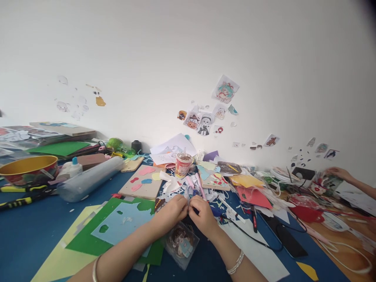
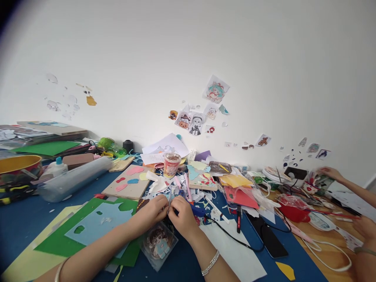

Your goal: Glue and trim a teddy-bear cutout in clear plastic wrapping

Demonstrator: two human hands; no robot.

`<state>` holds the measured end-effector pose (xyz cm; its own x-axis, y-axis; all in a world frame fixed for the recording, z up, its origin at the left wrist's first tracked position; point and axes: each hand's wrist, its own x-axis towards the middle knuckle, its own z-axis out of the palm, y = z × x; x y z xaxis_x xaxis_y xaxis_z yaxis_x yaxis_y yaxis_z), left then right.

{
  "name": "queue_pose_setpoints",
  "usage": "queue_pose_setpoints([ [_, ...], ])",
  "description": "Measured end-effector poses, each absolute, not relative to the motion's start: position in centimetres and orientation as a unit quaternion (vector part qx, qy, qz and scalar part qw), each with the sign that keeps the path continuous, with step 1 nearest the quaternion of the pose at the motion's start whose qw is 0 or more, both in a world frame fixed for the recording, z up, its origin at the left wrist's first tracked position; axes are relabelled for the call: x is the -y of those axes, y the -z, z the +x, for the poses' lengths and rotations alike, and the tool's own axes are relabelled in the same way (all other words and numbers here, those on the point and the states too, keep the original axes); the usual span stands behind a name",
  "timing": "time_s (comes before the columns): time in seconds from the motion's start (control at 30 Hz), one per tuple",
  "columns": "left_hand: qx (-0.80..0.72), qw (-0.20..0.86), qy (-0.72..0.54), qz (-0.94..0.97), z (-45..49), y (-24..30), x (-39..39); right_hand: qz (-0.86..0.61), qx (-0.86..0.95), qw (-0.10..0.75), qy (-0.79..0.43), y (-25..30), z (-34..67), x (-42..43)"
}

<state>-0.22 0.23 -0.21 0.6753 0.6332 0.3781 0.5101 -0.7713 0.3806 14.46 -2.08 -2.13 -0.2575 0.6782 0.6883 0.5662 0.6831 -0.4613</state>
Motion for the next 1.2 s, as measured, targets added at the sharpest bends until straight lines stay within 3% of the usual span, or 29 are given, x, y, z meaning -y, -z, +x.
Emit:
queue_pose_setpoints([
  [0.53,-0.252,0.147,-0.281,0.914,-1.1,0.5,-0.5,-0.398,0.785,0.471,-0.061,1.4,14.3,2.6],
  [0.93,-0.263,0.080,-0.304,0.912,-0.4,0.9,-0.8,-0.430,0.776,0.452,-0.089,1.8,14.5,2.3],
  [1.2,-0.265,0.128,-0.317,0.902,-0.4,0.6,-0.4,-0.443,0.784,0.420,-0.111,1.0,15.3,2.5],
])
